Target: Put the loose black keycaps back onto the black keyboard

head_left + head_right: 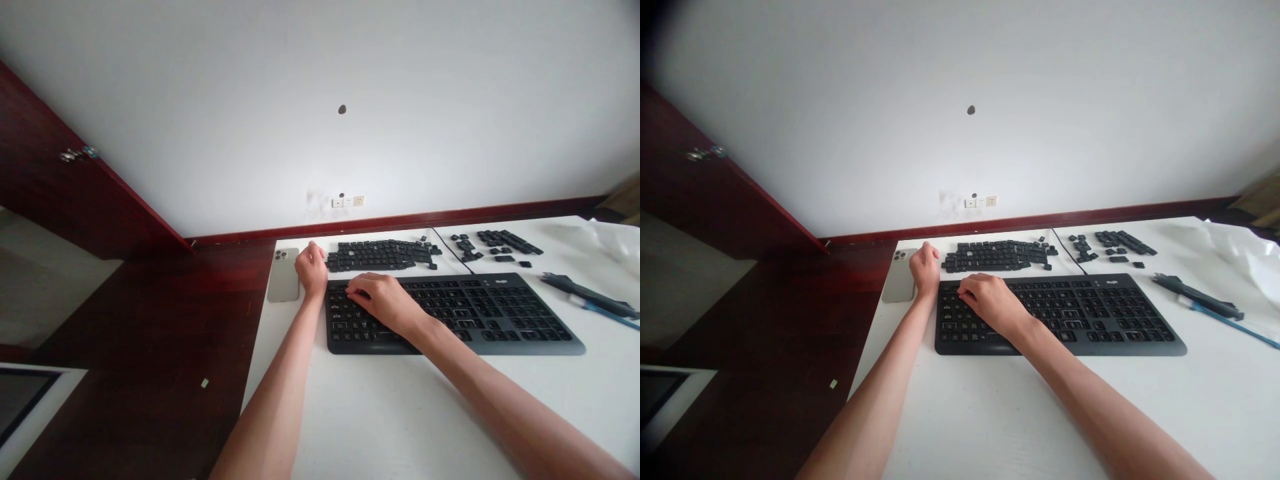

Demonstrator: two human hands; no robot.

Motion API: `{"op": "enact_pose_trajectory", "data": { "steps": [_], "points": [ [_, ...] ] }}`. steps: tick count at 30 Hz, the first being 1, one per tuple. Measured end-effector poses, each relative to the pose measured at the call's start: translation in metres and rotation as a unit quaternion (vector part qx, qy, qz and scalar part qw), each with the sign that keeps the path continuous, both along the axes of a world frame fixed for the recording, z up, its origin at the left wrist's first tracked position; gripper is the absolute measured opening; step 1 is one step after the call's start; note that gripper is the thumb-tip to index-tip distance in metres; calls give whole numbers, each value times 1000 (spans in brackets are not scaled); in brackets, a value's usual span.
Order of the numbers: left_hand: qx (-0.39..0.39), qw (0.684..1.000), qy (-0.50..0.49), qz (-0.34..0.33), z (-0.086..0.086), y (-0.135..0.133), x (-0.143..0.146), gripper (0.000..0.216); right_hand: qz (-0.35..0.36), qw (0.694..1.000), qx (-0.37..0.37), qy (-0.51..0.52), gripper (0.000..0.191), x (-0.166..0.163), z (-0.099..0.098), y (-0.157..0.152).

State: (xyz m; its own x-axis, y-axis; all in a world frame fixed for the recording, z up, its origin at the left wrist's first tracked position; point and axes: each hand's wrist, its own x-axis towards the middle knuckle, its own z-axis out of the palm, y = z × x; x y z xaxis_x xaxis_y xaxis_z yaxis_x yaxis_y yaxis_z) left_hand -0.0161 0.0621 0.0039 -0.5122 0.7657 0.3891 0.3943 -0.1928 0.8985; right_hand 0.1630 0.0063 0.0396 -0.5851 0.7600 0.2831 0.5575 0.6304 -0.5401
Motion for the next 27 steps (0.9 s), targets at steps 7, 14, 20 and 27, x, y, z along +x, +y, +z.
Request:
{"op": "enact_pose_trajectory", "data": {
  "steps": [7, 14, 20, 27],
  "points": [
    [-11, 1000, 6, 3, 1, 0, 0, 47, 4, 1000, 2, 2, 22, 1, 3, -1],
    [-5, 1000, 12, 1, 0, -1, 0, 46, 1, 1000, -5, 12, 22, 2, 1, 0],
    [-1, 1000, -10, -2, 1, -1, 0, 48, 7, 1000, -13, 11, 17, 1, 3, 1],
    [0, 1000, -24, 1, 2, -1, 1, 51, 2, 1000, -27, 14, 17, 0, 4, 0]
  ]
}}
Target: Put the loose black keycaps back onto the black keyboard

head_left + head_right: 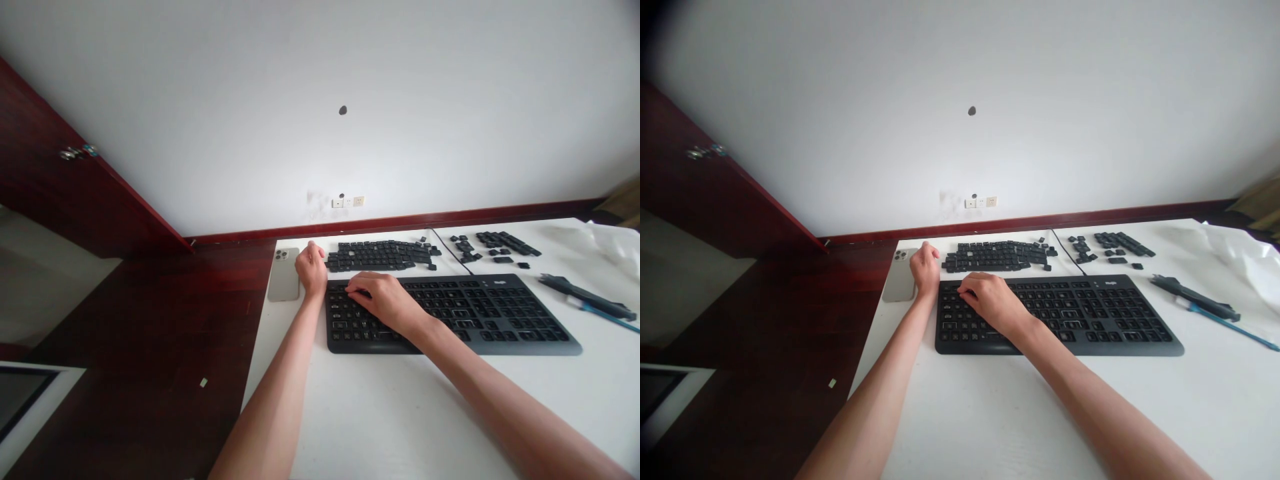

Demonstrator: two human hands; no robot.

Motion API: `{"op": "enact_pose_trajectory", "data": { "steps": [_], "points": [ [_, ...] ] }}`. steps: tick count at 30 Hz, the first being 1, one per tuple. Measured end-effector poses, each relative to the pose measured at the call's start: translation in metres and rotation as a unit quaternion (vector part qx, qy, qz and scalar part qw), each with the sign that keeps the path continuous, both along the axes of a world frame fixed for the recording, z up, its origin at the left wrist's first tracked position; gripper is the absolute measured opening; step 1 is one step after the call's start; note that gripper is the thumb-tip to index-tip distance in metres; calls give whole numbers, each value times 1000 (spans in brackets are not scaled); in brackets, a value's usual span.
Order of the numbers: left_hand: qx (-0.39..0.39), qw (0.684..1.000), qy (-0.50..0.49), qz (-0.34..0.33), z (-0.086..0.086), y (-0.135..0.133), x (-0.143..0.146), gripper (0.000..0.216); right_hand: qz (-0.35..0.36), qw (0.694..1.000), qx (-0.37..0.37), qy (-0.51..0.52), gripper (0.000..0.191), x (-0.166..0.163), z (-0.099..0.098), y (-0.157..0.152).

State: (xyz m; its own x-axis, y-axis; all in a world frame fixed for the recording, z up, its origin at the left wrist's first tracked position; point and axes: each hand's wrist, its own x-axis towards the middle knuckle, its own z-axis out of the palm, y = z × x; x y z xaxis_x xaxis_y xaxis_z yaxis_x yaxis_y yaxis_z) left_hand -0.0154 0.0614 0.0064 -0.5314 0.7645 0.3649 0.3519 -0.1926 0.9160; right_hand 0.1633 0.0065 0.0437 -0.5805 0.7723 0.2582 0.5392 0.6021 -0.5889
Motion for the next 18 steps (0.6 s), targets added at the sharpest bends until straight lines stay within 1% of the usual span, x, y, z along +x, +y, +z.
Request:
{"op": "enact_pose_trajectory", "data": {
  "steps": [4, 9, 12, 18],
  "points": [
    [-7, 1000, 0, 3, 1, 0, 0, 51, -8, 1000, 9, 11, 18, -1, -3, -1],
    [-5, 1000, 5, -1, 1, -1, 0, 50, -29, 999, -15, 21, 35, -1, -7, -2],
    [-6, 1000, -2, -3, 2, -2, 1, 48, -29, 999, -15, 23, 42, 0, -7, -2],
    [-8, 1000, 1, -3, 3, -3, 1, 47, -25, 999, -17, 25, 42, -1, -7, -3]
  ]
}}
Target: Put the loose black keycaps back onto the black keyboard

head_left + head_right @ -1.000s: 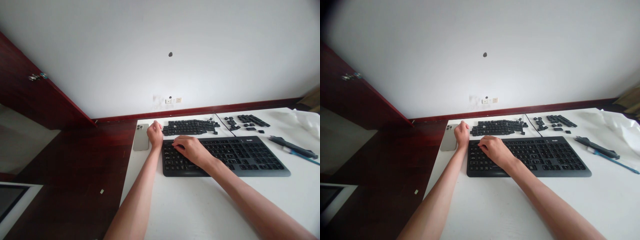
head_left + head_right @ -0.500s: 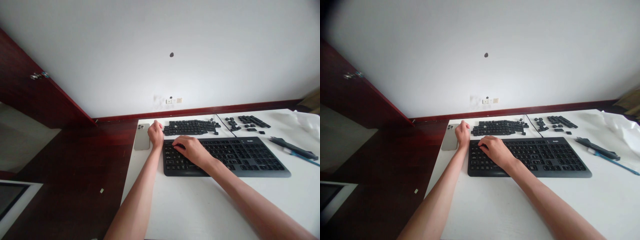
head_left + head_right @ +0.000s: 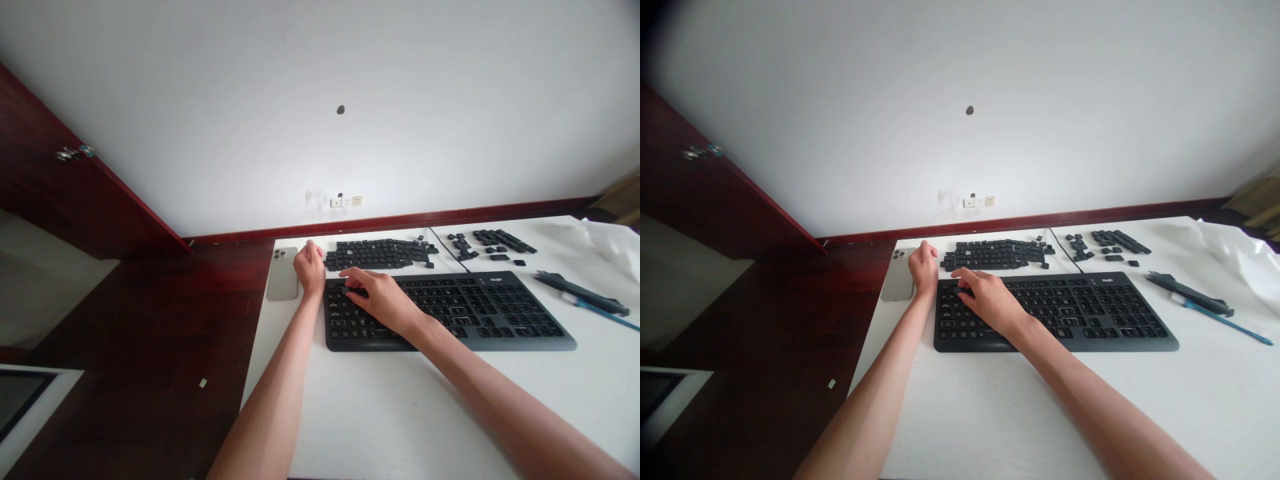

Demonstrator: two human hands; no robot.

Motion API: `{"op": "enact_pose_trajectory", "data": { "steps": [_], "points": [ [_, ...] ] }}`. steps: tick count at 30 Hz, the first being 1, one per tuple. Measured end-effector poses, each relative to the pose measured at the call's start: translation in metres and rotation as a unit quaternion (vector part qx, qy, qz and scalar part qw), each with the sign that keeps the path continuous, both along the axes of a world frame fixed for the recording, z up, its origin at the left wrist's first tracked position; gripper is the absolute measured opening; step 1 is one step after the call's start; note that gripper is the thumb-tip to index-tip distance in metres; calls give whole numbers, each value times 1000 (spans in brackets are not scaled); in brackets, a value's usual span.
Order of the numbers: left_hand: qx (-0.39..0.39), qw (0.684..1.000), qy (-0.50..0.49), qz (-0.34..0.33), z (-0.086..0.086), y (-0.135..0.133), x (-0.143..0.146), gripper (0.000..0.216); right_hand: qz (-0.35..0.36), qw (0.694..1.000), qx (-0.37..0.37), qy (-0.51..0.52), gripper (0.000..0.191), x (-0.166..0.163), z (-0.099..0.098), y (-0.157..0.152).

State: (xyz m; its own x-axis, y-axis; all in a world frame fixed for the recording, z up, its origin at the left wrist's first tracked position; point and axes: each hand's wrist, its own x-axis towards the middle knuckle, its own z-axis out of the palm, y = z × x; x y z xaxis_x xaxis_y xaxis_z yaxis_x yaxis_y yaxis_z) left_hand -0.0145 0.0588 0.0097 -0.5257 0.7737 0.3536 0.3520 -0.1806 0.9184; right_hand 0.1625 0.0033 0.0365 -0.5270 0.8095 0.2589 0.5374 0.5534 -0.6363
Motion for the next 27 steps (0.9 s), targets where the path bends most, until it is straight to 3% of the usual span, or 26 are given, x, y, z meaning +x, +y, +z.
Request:
{"op": "enact_pose_trajectory", "data": {
  "steps": [5, 12, 21, 27],
  "points": [
    [2, 1000, -17, 4, 1, 0, 0, 49, -17, 999, 32, 8, 26, 5, -1, 8],
    [-13, 1000, -9, 15, -2, 3, 0, 53, -100, 990, 94, 13, 12, 21, 5, 47],
    [-16, 999, -22, 24, -5, 6, -2, 49, -38, 996, 69, -37, 14, -41, 14, 137],
    [-14, 1000, -12, 23, -5, 6, -2, 50, -8, 995, 56, -86, 15, -56, 7, 159]
  ]
}}
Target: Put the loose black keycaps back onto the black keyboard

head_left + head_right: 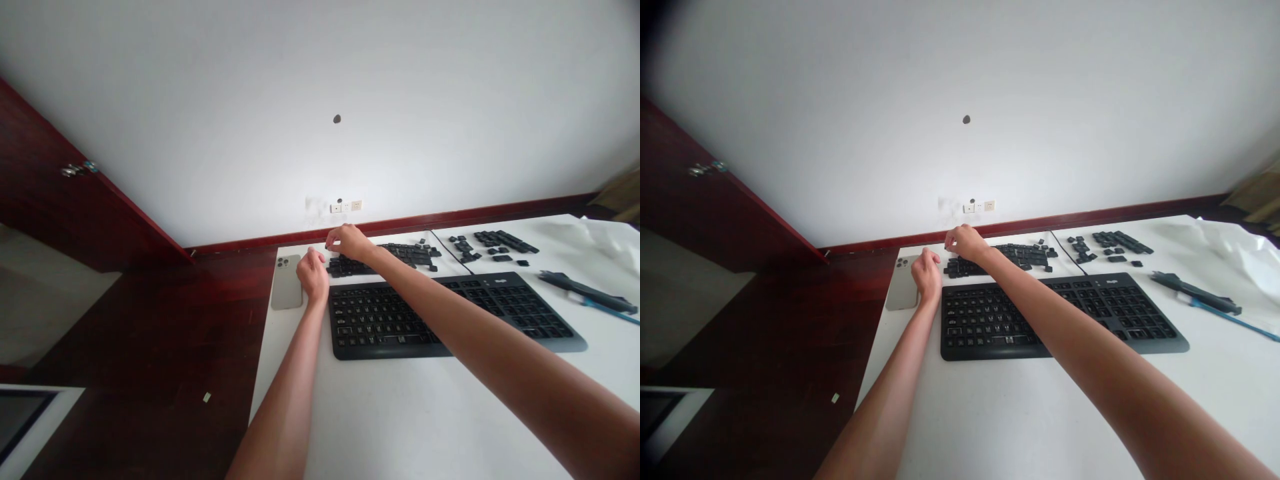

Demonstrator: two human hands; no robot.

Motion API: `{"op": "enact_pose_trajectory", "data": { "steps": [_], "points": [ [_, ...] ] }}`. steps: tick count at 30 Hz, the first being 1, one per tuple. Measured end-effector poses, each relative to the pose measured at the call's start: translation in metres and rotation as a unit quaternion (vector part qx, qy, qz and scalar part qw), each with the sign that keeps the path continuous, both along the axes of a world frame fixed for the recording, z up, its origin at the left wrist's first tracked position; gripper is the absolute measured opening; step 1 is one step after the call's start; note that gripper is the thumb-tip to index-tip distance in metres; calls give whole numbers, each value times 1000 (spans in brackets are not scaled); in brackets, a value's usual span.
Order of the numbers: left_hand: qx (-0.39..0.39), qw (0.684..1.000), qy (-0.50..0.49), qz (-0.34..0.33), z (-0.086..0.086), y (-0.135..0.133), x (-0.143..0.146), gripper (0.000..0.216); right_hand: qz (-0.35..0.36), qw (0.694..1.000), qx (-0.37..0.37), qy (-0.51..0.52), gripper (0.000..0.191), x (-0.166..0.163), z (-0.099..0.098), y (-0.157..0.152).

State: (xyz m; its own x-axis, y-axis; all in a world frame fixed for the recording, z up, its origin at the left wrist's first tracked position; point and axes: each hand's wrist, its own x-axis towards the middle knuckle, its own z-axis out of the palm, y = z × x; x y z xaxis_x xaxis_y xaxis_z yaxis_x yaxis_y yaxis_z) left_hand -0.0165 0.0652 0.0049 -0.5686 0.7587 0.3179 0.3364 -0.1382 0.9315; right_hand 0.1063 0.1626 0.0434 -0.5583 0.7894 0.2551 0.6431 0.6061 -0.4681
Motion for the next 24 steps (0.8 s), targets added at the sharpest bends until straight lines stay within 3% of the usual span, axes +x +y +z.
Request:
{"op": "enact_pose_trajectory", "data": {
  "steps": [8, 17, 24],
  "points": [
    [-7, 1000, -2, 0, 1, -1, 0, 52, 4, 999, -18, -26, 17, 4, -8, 2],
    [-8, 1000, 19, 2, 1, -2, 0, 53, 36, 999, -10, -33, 12, 17, 5, -8],
    [-5, 1000, 13, 2, 1, -2, 0, 53, 49, 997, -5, -64, 13, 13, 1, -14]
  ]
}}
